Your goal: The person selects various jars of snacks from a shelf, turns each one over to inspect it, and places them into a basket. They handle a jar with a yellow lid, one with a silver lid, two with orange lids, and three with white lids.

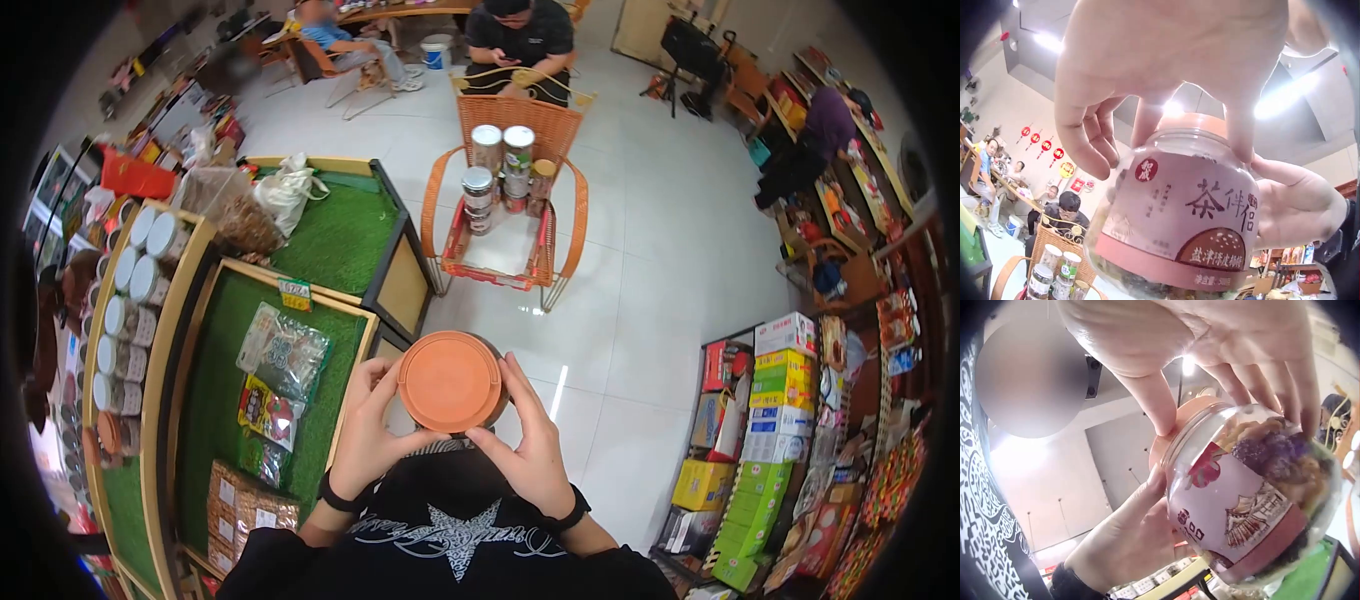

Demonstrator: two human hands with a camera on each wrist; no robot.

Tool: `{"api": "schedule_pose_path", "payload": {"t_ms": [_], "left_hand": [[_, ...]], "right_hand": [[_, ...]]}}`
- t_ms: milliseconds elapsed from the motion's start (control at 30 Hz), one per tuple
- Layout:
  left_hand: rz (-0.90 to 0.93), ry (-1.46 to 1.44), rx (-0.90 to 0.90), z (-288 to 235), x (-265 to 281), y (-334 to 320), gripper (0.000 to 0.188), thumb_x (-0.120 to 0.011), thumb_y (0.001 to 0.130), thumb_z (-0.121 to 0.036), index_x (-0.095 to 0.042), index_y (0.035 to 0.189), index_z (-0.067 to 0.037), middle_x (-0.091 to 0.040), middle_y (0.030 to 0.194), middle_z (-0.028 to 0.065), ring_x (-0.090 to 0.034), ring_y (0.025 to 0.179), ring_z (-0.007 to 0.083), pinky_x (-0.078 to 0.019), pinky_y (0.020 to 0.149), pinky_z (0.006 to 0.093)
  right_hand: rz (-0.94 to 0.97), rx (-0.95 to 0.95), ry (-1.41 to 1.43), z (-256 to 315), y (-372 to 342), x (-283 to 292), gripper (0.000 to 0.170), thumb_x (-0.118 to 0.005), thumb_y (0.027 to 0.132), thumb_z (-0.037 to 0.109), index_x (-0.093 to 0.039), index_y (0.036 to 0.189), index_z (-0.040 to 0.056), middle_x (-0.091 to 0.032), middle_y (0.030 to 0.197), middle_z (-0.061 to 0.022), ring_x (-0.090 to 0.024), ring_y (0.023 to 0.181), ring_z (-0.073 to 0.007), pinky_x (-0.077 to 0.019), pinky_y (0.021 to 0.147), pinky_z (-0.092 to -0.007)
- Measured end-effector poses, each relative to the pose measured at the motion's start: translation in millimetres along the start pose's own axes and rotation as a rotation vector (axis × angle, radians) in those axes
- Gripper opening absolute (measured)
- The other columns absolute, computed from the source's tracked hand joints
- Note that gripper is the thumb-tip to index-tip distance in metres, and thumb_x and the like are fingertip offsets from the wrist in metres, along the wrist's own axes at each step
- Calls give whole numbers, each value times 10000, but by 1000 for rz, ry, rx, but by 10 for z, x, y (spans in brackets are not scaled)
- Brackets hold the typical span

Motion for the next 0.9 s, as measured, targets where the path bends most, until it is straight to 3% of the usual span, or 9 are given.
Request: {"api": "schedule_pose_path", "payload": {"t_ms": [33,100,133,200,300,533,633,900], "left_hand": [[19,-1,-13,-9,-43,64,845,-823,558,-300,-446,1268,-41,-518,1042,151,-540,945,258,-446,820,343],[196,-11,102,86,-223,194,807,-810,582,-291,-453,1263,-47,-540,803,91,-549,714,191,-467,671,300],[207,-14,87,96,-272,281,807,-810,582,-291,-453,1263,-47,-540,803,91,-549,714,191,-467,671,300],[309,-225,152,167,-455,450,794,-792,615,-273,-421,1278,-41,-559,631,50,-574,572,161,-482,582,274],[369,-414,188,208,-587,752,789,-766,654,-258,-373,1305,-46,-599,586,61,-610,527,179,-491,539,275],[484,-346,22,427,-593,1680,758,-729,701,-265,-342,1312,-37,-653,712,130,-658,636,235,-514,589,301],[560,-449,24,565,-588,2043,779,-713,729,-279,-302,1319,22,-652,771,167,-661,695,257,-519,636,315],[642,-476,101,1100,-836,2618,777,-649,791,-278,-219,1363,26,-642,820,181,-654,743,260,-500,676,307]], "right_hand": [[-22,-8,4,-34,17,42,710,-684,753,139,-313,1341,-5,-290,1397,-211,-339,1275,-310,-314,1017,-360],[-55,-17,-61,-95,84,119,691,-686,752,143,-338,1329,-9,-297,1394,-212,-339,1276,-310,-313,1013,-358],[-73,-20,-64,-125,127,153,691,-686,752,143,-338,1329,-9,-297,1394,-212,-339,1276,-310,-313,1013,-358],[-95,-76,-56,-220,225,210,679,-679,756,144,-342,1323,-20,-295,1392,-222,-319,1286,-315,-291,1023,-359],[-144,-76,-64,-274,446,280,670,-667,765,148,-338,1321,-30,-296,1388,-229,-297,1297,-318,-266,1036,-364],[-276,-67,-107,-400,1224,343,646,-650,778,147,-345,1320,-29,-317,1377,-219,-314,1285,-307,-263,1035,-365],[-323,-56,-91,-445,1594,340,637,-645,780,138,-349,1324,-12,-320,1374,-199,-329,1274,-292,-293,1021,-365],[-375,-288,306,-833,2136,213,606,-606,797,47,-334,1337,8,-256,1398,-148,-313,1278,-250,-413,952,-346]]}}
Point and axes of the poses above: each hand's wrist, its own y-axis towards the middle knuckle, its own x-axis out of the back of the hand, z = x × y, the point moved 7 cm from there along y, towards the middle knuckle
